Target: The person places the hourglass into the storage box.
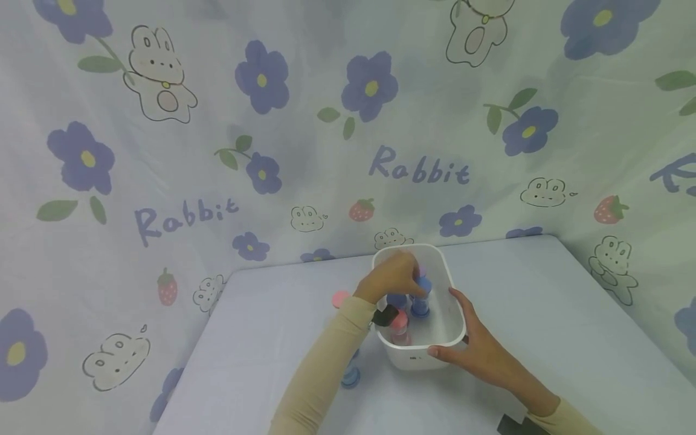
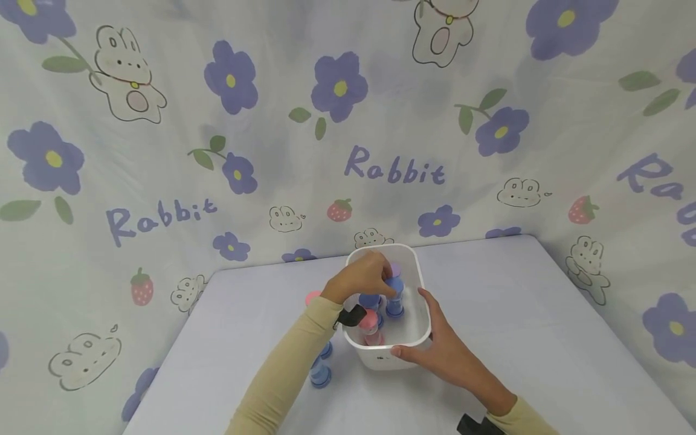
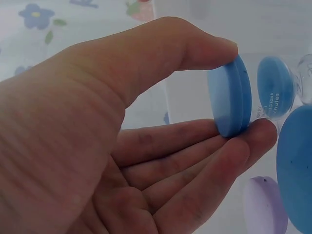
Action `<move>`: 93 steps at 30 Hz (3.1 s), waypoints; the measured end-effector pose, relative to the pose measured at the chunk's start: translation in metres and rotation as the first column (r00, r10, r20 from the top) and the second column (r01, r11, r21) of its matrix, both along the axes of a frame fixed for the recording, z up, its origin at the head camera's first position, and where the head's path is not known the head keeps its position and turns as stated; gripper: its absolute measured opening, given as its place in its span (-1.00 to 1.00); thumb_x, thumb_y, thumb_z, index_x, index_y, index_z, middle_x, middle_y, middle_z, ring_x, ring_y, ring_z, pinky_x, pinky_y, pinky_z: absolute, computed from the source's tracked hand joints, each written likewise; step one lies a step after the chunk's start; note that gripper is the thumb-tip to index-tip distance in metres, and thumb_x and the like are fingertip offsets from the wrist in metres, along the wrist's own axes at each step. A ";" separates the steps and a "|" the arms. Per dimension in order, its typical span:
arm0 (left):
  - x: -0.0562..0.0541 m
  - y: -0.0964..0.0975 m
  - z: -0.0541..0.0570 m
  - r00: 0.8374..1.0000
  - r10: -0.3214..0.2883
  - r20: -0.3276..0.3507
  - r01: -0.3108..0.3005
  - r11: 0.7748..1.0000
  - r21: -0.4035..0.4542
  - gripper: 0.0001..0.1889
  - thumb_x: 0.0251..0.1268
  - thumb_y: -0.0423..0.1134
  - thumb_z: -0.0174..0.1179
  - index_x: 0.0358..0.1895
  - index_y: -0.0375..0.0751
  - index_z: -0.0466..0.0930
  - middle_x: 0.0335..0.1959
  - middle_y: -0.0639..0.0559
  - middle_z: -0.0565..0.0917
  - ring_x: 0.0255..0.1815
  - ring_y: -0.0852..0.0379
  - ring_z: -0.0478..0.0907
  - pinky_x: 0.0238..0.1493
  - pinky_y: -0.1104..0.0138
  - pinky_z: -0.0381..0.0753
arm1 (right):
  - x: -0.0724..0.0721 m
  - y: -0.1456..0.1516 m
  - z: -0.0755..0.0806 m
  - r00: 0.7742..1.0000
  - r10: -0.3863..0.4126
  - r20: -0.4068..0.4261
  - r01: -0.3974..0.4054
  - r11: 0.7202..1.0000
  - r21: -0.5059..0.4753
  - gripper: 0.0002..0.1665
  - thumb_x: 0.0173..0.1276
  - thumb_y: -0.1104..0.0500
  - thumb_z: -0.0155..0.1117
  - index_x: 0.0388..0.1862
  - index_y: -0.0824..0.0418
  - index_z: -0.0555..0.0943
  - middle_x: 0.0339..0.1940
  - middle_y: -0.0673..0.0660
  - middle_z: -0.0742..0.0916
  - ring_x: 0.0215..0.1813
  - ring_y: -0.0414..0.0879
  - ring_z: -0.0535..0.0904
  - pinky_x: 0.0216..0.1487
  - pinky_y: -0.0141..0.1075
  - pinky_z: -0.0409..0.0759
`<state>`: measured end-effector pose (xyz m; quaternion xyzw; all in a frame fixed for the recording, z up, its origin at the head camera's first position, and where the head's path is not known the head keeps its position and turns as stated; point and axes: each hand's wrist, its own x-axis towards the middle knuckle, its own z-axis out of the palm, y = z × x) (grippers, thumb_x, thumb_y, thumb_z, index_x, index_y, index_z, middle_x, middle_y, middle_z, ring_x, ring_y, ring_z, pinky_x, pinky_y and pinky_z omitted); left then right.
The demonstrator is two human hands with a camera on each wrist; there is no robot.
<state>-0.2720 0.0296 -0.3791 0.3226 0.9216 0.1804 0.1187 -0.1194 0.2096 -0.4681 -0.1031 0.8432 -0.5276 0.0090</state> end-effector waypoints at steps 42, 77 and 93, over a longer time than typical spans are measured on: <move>0.006 -0.001 0.004 0.998 0.051 0.031 -0.050 0.997 -0.059 -0.65 0.03 -0.15 0.60 -0.19 -0.23 0.70 -0.41 0.10 0.65 -0.42 0.21 0.52 -0.39 0.45 0.56 | -0.002 0.000 -0.003 1.000 0.004 0.002 -0.004 1.000 -0.021 0.39 0.22 -0.08 0.57 0.71 -0.06 -0.23 0.64 0.40 0.21 0.50 0.40 0.40 0.38 0.29 0.54; 0.029 -0.189 -0.017 0.942 0.327 0.071 -0.311 0.778 0.545 -0.59 0.23 -0.13 0.49 0.10 -0.18 0.71 -0.01 -0.11 0.80 0.02 -0.02 0.76 0.16 0.10 0.76 | 0.001 -0.002 0.002 1.000 -0.016 0.005 0.016 1.000 -0.008 0.43 0.18 -0.05 0.61 0.71 -0.06 -0.22 0.61 0.41 0.26 0.47 0.38 0.42 0.34 0.29 0.57; 0.007 -0.212 -0.060 0.926 0.303 0.224 -0.376 0.796 0.474 -0.38 0.14 -0.05 0.54 0.26 -0.18 0.63 0.20 -0.19 0.71 0.19 -0.12 0.69 0.34 -0.02 0.65 | 0.001 -0.001 -0.001 1.000 -0.014 0.010 0.014 1.000 -0.008 0.42 0.20 -0.06 0.60 0.71 -0.06 -0.25 0.60 0.44 0.25 0.46 0.42 0.42 0.31 0.30 0.59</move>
